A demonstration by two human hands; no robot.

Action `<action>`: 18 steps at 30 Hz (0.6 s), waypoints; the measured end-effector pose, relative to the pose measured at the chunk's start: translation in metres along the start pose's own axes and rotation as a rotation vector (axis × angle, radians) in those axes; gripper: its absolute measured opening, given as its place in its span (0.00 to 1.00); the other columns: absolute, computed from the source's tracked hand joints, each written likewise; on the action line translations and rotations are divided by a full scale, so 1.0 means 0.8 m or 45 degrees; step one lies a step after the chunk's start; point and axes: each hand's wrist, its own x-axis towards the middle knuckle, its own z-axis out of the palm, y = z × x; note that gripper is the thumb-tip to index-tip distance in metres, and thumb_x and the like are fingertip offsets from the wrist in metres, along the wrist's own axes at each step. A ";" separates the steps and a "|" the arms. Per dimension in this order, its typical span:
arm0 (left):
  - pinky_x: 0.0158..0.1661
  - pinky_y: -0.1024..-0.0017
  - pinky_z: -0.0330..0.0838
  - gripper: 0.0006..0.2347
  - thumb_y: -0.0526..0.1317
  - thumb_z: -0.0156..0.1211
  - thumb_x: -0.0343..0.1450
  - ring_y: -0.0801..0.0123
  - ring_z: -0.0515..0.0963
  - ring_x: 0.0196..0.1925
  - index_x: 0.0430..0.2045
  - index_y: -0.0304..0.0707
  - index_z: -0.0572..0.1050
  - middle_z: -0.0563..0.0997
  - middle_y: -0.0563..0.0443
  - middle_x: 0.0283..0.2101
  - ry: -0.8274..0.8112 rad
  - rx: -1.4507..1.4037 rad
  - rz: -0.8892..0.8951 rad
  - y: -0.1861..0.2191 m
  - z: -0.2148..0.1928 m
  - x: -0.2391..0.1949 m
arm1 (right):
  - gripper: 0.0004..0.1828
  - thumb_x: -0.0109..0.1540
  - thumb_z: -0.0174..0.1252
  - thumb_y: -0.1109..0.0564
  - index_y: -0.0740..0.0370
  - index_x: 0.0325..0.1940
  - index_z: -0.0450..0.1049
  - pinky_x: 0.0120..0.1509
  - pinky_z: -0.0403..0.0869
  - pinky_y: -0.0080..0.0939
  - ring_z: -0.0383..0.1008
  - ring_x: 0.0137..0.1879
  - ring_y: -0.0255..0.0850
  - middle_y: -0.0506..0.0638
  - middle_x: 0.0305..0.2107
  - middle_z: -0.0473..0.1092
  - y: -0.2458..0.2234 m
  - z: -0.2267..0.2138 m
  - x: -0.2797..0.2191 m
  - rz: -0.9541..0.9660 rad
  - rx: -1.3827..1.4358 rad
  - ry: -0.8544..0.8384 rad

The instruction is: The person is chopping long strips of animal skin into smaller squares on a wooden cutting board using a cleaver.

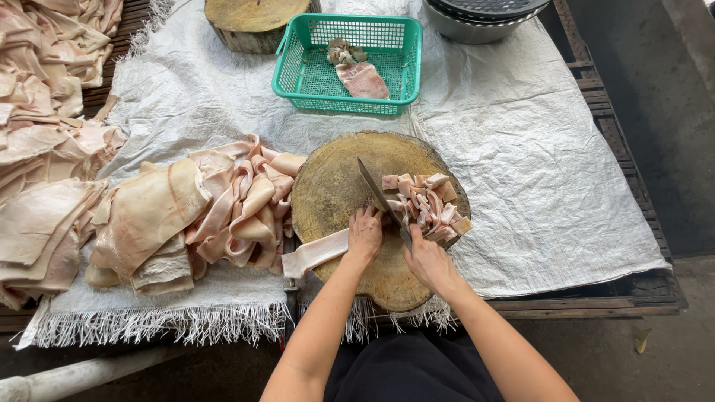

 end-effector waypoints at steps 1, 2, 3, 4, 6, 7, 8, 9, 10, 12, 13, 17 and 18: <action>0.55 0.53 0.65 0.17 0.38 0.61 0.66 0.49 0.73 0.54 0.49 0.36 0.78 0.77 0.44 0.53 -0.045 -0.030 0.003 -0.002 -0.007 -0.002 | 0.27 0.68 0.50 0.50 0.62 0.66 0.53 0.47 0.74 0.68 0.77 0.39 0.71 0.69 0.32 0.75 -0.005 -0.003 0.006 -0.009 0.016 -0.009; 0.55 0.52 0.64 0.20 0.40 0.65 0.64 0.47 0.71 0.54 0.51 0.36 0.77 0.76 0.42 0.54 -0.089 -0.060 0.006 -0.005 -0.012 -0.006 | 0.25 0.68 0.49 0.50 0.62 0.66 0.53 0.46 0.75 0.68 0.77 0.38 0.70 0.68 0.32 0.76 -0.010 -0.009 0.011 -0.018 0.032 -0.018; 0.56 0.52 0.64 0.23 0.40 0.67 0.63 0.47 0.71 0.56 0.53 0.35 0.76 0.76 0.42 0.55 -0.051 -0.055 -0.009 -0.009 -0.016 -0.014 | 0.25 0.68 0.48 0.50 0.61 0.66 0.54 0.44 0.76 0.66 0.79 0.37 0.68 0.67 0.30 0.76 -0.015 -0.017 0.011 0.059 0.101 -0.084; 0.57 0.53 0.64 0.25 0.39 0.68 0.62 0.48 0.71 0.57 0.55 0.34 0.75 0.75 0.42 0.56 -0.012 -0.050 -0.023 -0.012 -0.018 -0.022 | 0.25 0.69 0.47 0.49 0.61 0.66 0.55 0.42 0.78 0.64 0.80 0.35 0.66 0.67 0.28 0.76 -0.016 -0.029 0.008 0.136 0.169 -0.152; 0.60 0.55 0.64 0.25 0.39 0.69 0.63 0.50 0.71 0.59 0.56 0.35 0.74 0.75 0.42 0.58 0.004 -0.041 -0.066 -0.020 -0.019 -0.027 | 0.25 0.69 0.47 0.48 0.61 0.67 0.55 0.40 0.79 0.62 0.81 0.32 0.64 0.66 0.25 0.76 -0.021 -0.044 -0.004 0.189 0.218 -0.138; 0.61 0.56 0.64 0.23 0.40 0.69 0.65 0.51 0.71 0.60 0.55 0.36 0.75 0.76 0.43 0.58 -0.026 -0.038 -0.102 -0.024 -0.018 -0.034 | 0.26 0.68 0.48 0.48 0.61 0.67 0.55 0.39 0.79 0.62 0.81 0.32 0.64 0.66 0.24 0.76 -0.022 -0.044 -0.021 0.167 0.200 -0.067; 0.62 0.57 0.65 0.21 0.40 0.69 0.67 0.52 0.71 0.60 0.54 0.37 0.76 0.76 0.44 0.58 -0.057 -0.035 -0.138 -0.027 -0.015 -0.039 | 0.27 0.68 0.48 0.48 0.62 0.68 0.54 0.38 0.78 0.62 0.81 0.31 0.64 0.67 0.24 0.76 -0.022 -0.042 -0.037 0.145 0.182 0.003; 0.61 0.57 0.65 0.21 0.41 0.69 0.66 0.52 0.71 0.60 0.54 0.37 0.76 0.76 0.44 0.57 -0.038 -0.027 -0.138 -0.028 -0.012 -0.040 | 0.27 0.68 0.49 0.49 0.62 0.67 0.55 0.39 0.77 0.63 0.80 0.32 0.65 0.68 0.24 0.75 -0.022 -0.040 -0.051 0.099 0.171 0.059; 0.61 0.57 0.65 0.21 0.41 0.69 0.66 0.52 0.71 0.59 0.54 0.37 0.76 0.76 0.44 0.56 -0.019 -0.020 -0.137 -0.029 -0.008 -0.039 | 0.26 0.67 0.50 0.49 0.62 0.66 0.56 0.39 0.75 0.65 0.78 0.32 0.67 0.69 0.24 0.75 -0.020 -0.038 -0.067 0.052 0.160 0.115; 0.59 0.57 0.66 0.20 0.41 0.69 0.66 0.53 0.72 0.58 0.52 0.37 0.76 0.76 0.45 0.54 -0.011 0.004 -0.136 -0.033 0.002 -0.039 | 0.26 0.67 0.51 0.49 0.62 0.66 0.57 0.39 0.74 0.66 0.78 0.33 0.68 0.69 0.24 0.74 -0.018 -0.028 -0.095 0.007 0.142 0.154; 0.58 0.57 0.66 0.20 0.41 0.68 0.66 0.53 0.72 0.58 0.51 0.38 0.77 0.76 0.46 0.54 -0.019 0.020 -0.137 -0.037 0.008 -0.037 | 0.27 0.67 0.51 0.49 0.62 0.66 0.56 0.39 0.74 0.66 0.78 0.33 0.68 0.69 0.24 0.74 -0.017 -0.023 -0.106 0.006 0.135 0.138; 0.56 0.61 0.70 0.11 0.35 0.62 0.72 0.58 0.74 0.57 0.49 0.42 0.79 0.78 0.52 0.54 0.074 0.180 -0.080 -0.049 0.025 -0.033 | 0.26 0.67 0.51 0.49 0.61 0.66 0.57 0.40 0.75 0.64 0.78 0.33 0.66 0.67 0.24 0.75 -0.021 -0.001 -0.139 0.046 0.056 0.046; 0.56 0.60 0.69 0.12 0.36 0.62 0.71 0.57 0.73 0.57 0.48 0.41 0.78 0.77 0.51 0.53 0.032 0.159 -0.100 -0.049 0.023 -0.035 | 0.26 0.68 0.50 0.49 0.62 0.67 0.55 0.40 0.76 0.63 0.79 0.33 0.65 0.67 0.24 0.75 -0.023 0.005 -0.144 0.076 0.024 -0.013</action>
